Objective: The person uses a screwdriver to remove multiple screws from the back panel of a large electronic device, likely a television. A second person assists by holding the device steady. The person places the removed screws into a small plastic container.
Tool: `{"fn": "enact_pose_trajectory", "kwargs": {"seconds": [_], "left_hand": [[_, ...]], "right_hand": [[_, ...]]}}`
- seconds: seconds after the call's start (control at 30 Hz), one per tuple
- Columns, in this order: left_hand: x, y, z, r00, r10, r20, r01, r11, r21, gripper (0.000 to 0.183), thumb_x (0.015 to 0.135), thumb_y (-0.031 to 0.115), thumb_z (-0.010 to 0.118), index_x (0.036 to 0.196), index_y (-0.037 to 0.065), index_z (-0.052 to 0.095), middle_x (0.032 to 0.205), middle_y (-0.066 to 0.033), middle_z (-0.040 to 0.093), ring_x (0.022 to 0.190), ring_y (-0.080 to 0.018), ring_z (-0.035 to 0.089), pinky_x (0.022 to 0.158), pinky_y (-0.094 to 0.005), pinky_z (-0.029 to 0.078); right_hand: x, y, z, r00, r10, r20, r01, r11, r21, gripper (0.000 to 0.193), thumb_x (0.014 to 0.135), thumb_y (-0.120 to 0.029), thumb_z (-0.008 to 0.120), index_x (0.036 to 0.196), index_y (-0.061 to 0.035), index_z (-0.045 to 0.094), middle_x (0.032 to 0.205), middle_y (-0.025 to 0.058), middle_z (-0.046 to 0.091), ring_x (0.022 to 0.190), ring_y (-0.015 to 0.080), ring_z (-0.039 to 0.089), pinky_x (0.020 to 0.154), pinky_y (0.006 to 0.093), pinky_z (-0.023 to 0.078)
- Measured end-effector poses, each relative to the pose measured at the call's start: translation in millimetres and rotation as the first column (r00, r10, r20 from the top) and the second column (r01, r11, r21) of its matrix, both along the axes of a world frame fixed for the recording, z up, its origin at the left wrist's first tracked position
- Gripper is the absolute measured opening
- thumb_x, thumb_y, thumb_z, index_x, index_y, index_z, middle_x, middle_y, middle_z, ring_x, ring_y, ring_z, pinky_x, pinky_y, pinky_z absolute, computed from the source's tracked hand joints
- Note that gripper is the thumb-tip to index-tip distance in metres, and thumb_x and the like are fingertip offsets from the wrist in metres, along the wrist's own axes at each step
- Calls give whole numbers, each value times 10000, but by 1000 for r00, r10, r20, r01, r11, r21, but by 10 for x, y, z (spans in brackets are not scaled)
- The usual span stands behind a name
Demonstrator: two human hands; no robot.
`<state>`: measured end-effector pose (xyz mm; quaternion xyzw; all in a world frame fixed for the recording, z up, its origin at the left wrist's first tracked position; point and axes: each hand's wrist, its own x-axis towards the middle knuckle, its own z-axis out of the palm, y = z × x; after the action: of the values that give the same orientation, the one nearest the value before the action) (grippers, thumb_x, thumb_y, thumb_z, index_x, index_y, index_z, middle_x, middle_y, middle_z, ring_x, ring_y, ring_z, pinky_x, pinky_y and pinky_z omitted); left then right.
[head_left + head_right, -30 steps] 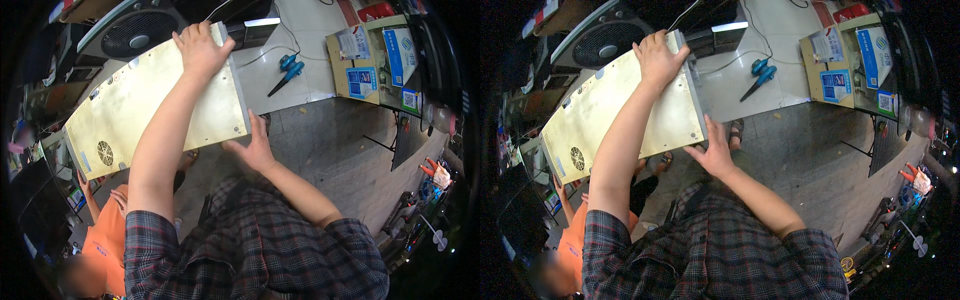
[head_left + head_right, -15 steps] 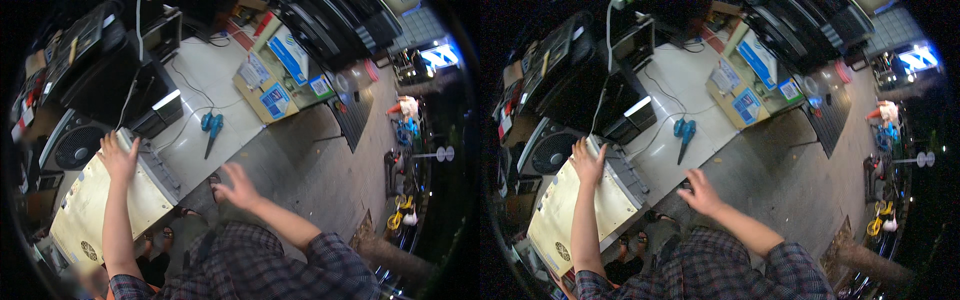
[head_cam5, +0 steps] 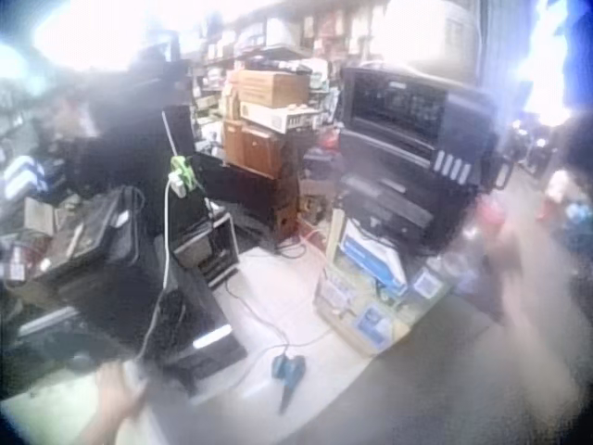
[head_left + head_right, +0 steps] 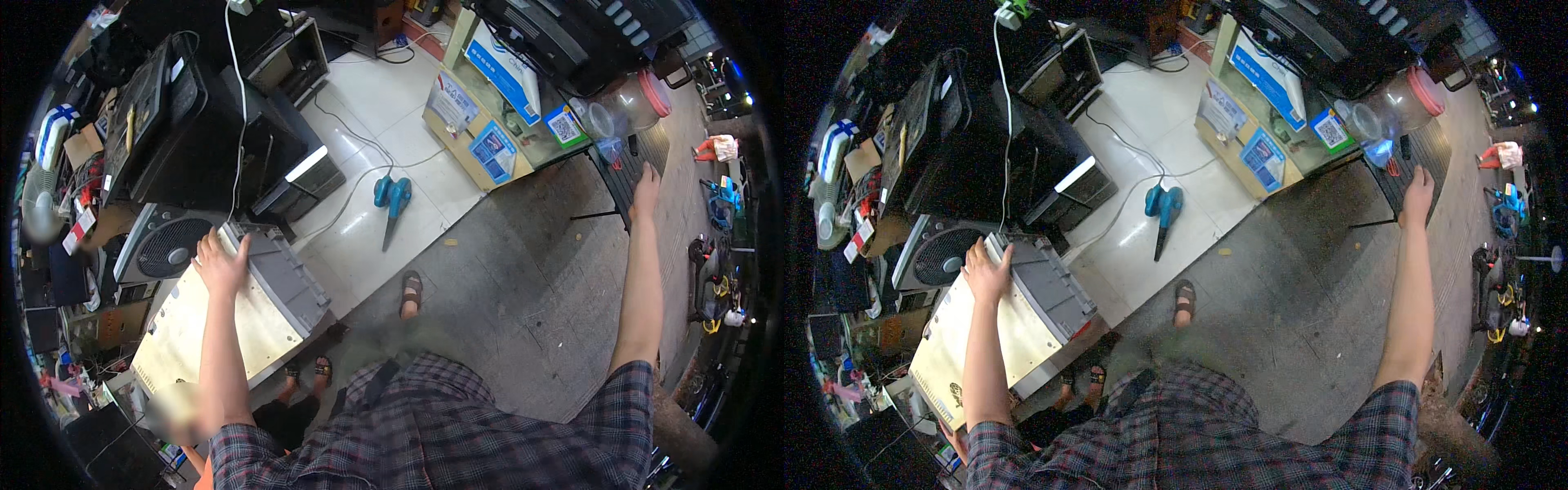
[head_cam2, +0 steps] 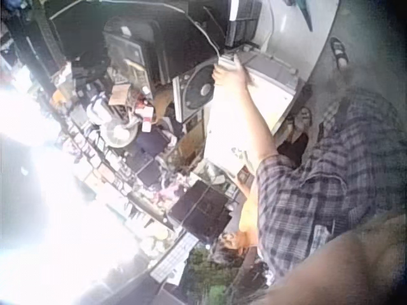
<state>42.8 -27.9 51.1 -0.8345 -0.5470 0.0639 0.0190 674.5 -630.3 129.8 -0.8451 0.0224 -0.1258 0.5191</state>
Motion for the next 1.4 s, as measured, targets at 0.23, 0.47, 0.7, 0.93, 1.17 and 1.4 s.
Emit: {"fn": "enact_pose_trajectory", "kwargs": {"seconds": [0.23, 0.47, 0.7, 0.93, 1.17, 1.4], "left_hand": [[220, -251, 145, 997, -4, 75, 1, 999, 43, 875, 957, 627, 614, 1570, 50, 380, 1602, -208, 400, 1527, -382, 311, 1228, -610, 228], [319, -1090, 181, 939, -217, 268, 200, 976, 90, 774, 948, 406, 708, 1560, 60, 385, 1585, -240, 385, 1512, -424, 315, 1234, -586, 242], [509, -1780, 325, 832, -324, 451, 387, 921, -52, 702, 965, 298, 709, 1544, 47, 403, 1594, -227, 389, 1524, -418, 304, 1237, -551, 278], [319, -2634, 235, 609, -361, 706, 698, 667, -261, 605, 851, 177, 794, 1380, 3, 557, 1456, -235, 513, 1452, -461, 402, 1188, -556, 354], [-133, -3199, -236, 595, -263, 759, 784, 395, -478, 507, 873, 203, 794, 1279, -42, 614, 1285, -241, 632, 1280, -434, 564, 1098, -484, 453], [-366, -3357, -440, 834, -361, 417, 548, 454, -703, 480, 924, 261, 741, 1289, -25, 621, 1225, -241, 664, 1173, -426, 617, 1010, -463, 499]], "right_hand": [[814, -58, -31, 974, 30, -226, -15, 998, 65, 493, 1019, -550, 582, 1111, -67, 612, 908, 17, 598, 693, 146, 595, 590, 282, 427], [630, 392, 6, 980, 64, -188, -94, 984, -154, 474, 1041, -344, 598, 1240, 83, 648, 1082, 118, 707, 931, 181, 640, 889, 322, 486], [724, -170, -91, 929, 153, -337, 62, 834, 548, 354, 1094, -340, 498, 1005, -5, 574, 850, 87, 615, 740, 184, 583, 615, 302, 482], [-316, -587, 48, 940, 315, -133, -54, 522, 851, 292, 1109, -247, 484, 1208, 18, 554, 1038, 134, 663, 875, 202, 617, 762, 336, 521], [-2154, -307, 418, 959, 282, 28, -151, 427, 892, 344, 1091, -188, 526, 1345, 44, 512, 1121, 144, 657, 1026, 228, 628, 897, 340, 529], [-2682, -659, 598, 914, 363, 183, -273, 215, 938, 419, 1099, -227, 499, 1381, 82, 477, 1260, 188, 575, 1136, 244, 541, 976, 378, 462]]}}
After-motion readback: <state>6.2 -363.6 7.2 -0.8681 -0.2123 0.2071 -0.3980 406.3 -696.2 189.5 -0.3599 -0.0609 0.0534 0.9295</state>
